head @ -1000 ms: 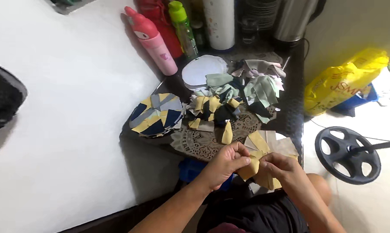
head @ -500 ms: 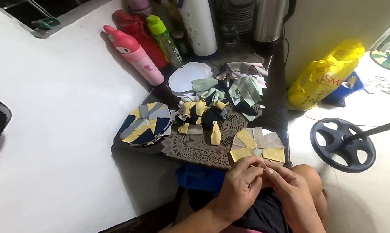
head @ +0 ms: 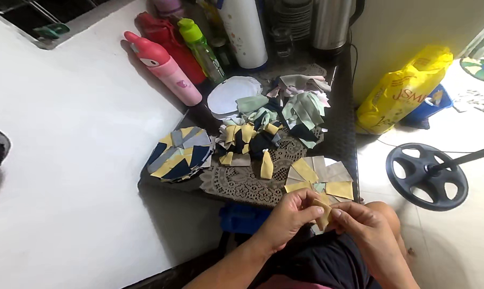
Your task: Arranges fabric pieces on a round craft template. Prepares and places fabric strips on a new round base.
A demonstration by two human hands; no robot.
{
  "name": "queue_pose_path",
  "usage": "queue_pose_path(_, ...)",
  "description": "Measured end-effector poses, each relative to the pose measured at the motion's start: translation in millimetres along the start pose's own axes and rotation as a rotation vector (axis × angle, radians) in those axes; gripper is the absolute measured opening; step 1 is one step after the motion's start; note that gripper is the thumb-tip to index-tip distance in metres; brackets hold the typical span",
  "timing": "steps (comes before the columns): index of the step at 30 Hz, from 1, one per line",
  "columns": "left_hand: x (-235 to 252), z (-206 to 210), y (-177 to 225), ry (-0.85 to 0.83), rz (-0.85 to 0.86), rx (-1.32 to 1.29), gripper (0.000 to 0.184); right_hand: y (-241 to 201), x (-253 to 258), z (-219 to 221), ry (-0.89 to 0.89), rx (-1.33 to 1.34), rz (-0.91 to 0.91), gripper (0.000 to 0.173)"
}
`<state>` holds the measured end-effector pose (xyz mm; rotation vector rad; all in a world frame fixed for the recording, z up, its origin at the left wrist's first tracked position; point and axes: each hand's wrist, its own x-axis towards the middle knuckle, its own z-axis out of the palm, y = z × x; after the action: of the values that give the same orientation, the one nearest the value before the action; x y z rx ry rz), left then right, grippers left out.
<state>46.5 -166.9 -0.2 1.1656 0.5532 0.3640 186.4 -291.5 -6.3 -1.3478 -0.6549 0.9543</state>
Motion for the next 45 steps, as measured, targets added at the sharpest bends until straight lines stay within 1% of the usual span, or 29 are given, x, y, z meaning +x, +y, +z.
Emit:
queue_pose_path(3,11,-2,-1,0.065,0.051,0.168,0.006,4,9,-3,0.071,-0.284,-0.078,0.011)
queue_pose_path(5,23,-5,-2,0.114,0.107,0.402,0.008,7,18,-6,0.110,-0.502,-0.163,0.014)
queue_pose_path(7,35,-5,0,0.161,0.141,0.653,0.014,8,29,-8,0.133,-0.668,-0.206,0.015)
queue_pose_path(10,55,-4,6,0.197,0.167,0.939,0.022,8,50,-12,0.155,-0.839,-0.240,0.016)
queue_pose_path(14,80,0,12,0.224,0.188,1.125,0.024,1,77,-15,0.171,-1.024,-0.204,0.016)
queue_pose_path(19,106,2,12,0.230,0.174,1.234,0.021,-3,95,-17,0.169,-1.146,-0.136,0.017)
queue_pose_path(22,113,4,14,0.202,0.129,1.276,0.022,-1,98,-18,0.182,-1.174,-0.143,0.017)
queue_pose_path(26,119,3,9,0.224,0.190,1.299,0.019,2,100,-19,0.202,-1.201,-0.160,0.018)
queue_pose_path(33,122,3,5,0.270,0.215,1.314,0.018,0,105,-19,0.200,-1.205,-0.137,0.017)
queue_pose_path(38,120,1,4,0.302,0.227,1.325,0.019,-1,109,-16,0.192,-1.209,-0.158,0.014)
queue_pose_path(42,118,0,5,0.315,0.191,1.337,0.021,-5,113,-13,0.157,-1.238,-0.111,0.016)
queue_pose_path(43,116,-1,6,0.314,0.202,1.337,0.021,-5,112,-12,0.153,-1.241,-0.132,0.015)
queue_pose_path(45,105,-1,11,0.292,0.272,1.305,0.021,-5,104,-14,0.158,-1.214,-0.242,0.013)
